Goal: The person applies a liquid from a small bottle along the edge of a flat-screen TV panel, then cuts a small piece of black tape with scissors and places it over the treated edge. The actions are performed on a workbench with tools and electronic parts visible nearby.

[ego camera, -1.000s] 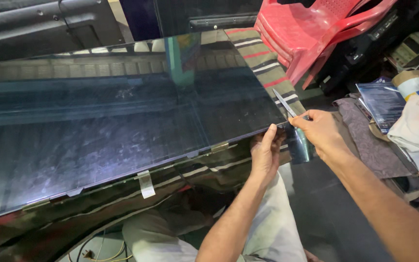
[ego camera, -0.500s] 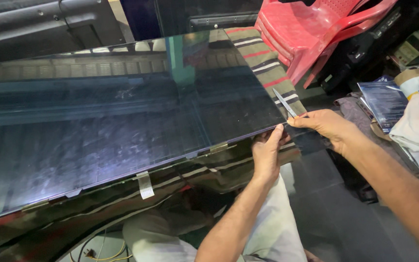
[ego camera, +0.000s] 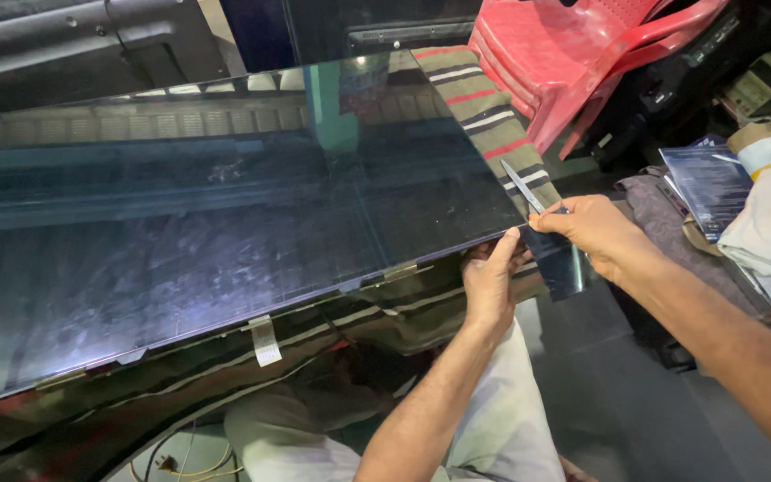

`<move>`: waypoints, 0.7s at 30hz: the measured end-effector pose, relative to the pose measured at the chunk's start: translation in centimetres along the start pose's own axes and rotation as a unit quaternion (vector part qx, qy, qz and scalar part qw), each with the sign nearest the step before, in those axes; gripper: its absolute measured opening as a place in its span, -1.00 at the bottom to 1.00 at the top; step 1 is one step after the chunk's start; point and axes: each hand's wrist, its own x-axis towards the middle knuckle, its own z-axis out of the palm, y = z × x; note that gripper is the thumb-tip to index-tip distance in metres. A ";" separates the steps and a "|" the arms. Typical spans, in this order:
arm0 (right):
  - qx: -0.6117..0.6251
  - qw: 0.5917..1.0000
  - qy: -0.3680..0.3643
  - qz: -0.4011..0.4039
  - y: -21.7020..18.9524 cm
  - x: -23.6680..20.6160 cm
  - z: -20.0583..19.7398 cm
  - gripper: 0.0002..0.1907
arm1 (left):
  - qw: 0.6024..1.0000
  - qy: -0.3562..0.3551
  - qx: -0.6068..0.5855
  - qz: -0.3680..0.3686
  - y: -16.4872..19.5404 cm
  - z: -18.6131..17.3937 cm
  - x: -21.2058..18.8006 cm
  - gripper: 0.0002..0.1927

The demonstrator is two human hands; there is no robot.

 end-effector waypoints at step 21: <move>-0.072 0.990 0.020 -0.122 -3.7 -0.8 1.2 -0.85 | 0.993 0.029 0.103 -0.046 1.6 0.8 -0.7 -0.67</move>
